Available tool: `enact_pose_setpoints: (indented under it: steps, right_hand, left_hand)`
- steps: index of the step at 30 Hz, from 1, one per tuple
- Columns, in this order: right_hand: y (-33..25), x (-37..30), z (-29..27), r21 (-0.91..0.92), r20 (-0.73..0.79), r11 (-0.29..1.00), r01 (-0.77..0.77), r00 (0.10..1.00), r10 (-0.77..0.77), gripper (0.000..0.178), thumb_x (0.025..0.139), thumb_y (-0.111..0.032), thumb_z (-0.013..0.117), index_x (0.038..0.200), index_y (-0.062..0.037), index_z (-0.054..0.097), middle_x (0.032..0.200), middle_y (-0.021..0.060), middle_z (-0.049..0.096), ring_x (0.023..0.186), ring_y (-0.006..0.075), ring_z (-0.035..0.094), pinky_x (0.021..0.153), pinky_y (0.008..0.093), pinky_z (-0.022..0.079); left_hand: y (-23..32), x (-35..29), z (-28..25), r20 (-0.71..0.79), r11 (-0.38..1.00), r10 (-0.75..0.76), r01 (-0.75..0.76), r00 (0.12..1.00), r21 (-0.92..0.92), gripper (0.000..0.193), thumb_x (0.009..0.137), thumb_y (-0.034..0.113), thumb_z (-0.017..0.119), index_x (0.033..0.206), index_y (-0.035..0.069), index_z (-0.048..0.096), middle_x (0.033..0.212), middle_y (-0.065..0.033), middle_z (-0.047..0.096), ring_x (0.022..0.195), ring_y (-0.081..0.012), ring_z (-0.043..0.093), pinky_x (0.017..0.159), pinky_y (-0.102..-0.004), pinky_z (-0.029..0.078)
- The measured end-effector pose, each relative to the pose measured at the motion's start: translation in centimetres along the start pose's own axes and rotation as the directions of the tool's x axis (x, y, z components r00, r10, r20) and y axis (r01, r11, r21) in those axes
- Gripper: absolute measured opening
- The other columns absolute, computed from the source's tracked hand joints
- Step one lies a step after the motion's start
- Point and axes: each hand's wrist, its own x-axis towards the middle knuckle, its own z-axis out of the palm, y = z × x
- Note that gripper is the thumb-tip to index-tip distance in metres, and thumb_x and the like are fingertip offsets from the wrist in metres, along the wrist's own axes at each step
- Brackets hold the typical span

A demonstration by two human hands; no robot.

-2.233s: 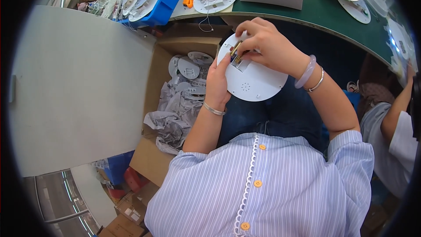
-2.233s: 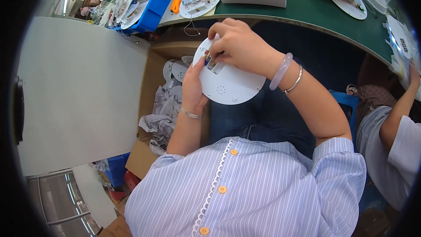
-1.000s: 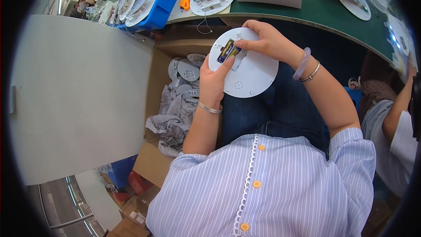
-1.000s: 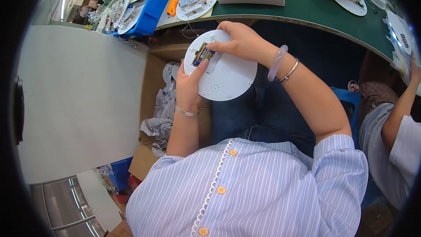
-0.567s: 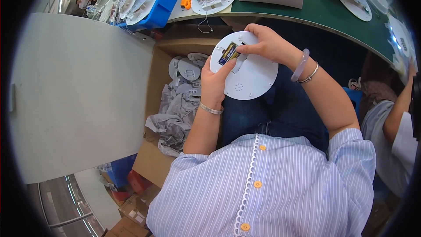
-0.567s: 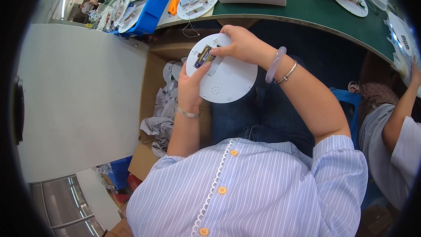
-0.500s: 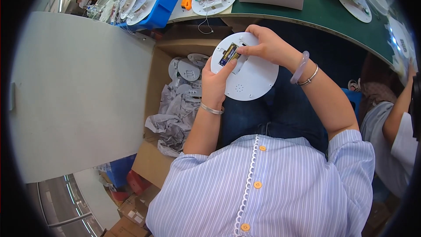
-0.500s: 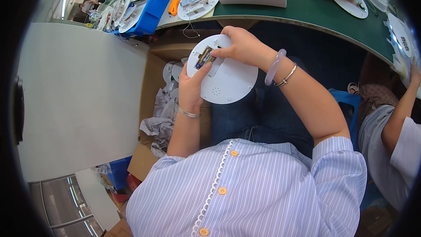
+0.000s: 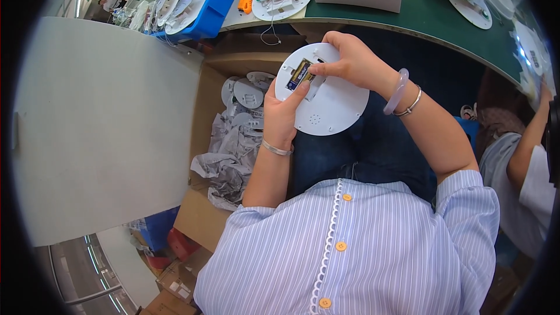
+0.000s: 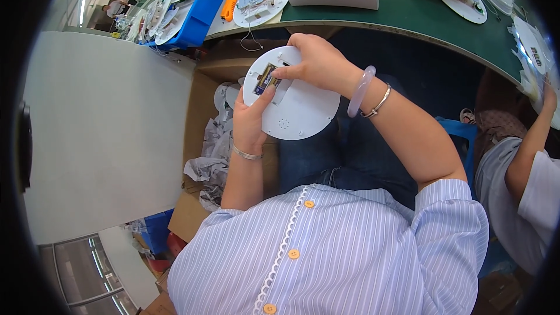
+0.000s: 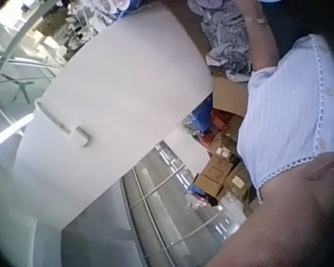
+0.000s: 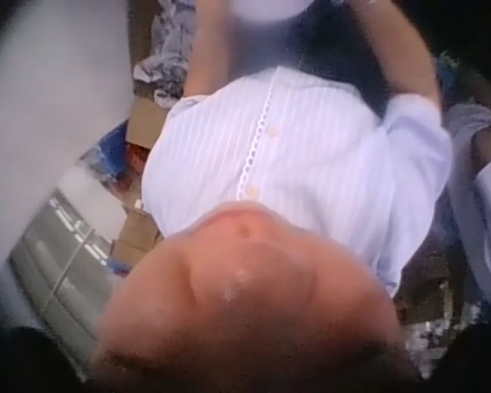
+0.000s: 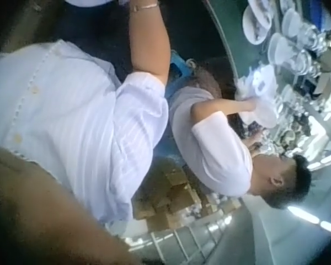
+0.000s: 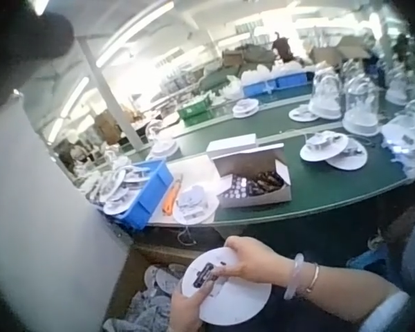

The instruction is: Installing AA batteries into the base of circular light fixtures on a factory assembly line.

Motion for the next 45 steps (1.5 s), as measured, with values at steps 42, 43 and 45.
enact_pose_setpoints:
  steps: [42, 43, 45]
  right_hand:
    - [-1.4, -2.3, 0.7, -0.294, -0.153, 0.904, 0.310, 0.918, -0.365, 0.013, 0.064, -0.011, 0.063, 0.070, -0.0021, 0.057, 0.066, 0.0094, 0.055, 0.067, 0.0217, 0.055, 0.059, 0.0303, 0.045]
    - [-1.4, -2.6, 1.0, -0.532, -0.147, 0.781, 0.328, 0.872, -0.467, 0.010, 0.065, -0.013, 0.062, 0.067, -0.0042, 0.057, 0.065, 0.0087, 0.054, 0.067, 0.0216, 0.055, 0.058, 0.0314, 0.045]
    - [-1.3, -2.8, 1.9, -0.540, -0.150, 0.774, 0.331, 0.867, -0.476, 0.008, 0.066, -0.014, 0.059, 0.064, -0.0070, 0.057, 0.066, 0.0083, 0.054, 0.066, 0.0225, 0.054, 0.059, 0.0325, 0.045]
  left_hand:
    - [-1.0, 0.6, 1.0, -0.140, 0.983, 0.056, -0.079, 0.989, -0.167, 0.023, 0.085, 0.012, 0.047, 0.105, 0.001, 0.047, 0.098, -0.0073, 0.055, 0.087, -0.0142, 0.053, 0.074, -0.0252, 0.044]
    - [-1.1, 0.4, 1.1, -0.143, 0.984, 0.073, -0.095, 0.987, -0.152, 0.022, 0.085, 0.012, 0.047, 0.104, 0.001, 0.047, 0.098, -0.0071, 0.055, 0.087, -0.0142, 0.053, 0.074, -0.0253, 0.044]
    - [-1.5, 0.3, 1.6, -0.152, 0.980, 0.064, -0.091, 0.986, -0.177, 0.022, 0.085, 0.012, 0.046, 0.105, 0.001, 0.047, 0.098, -0.0073, 0.055, 0.087, -0.0144, 0.053, 0.074, -0.0254, 0.044]
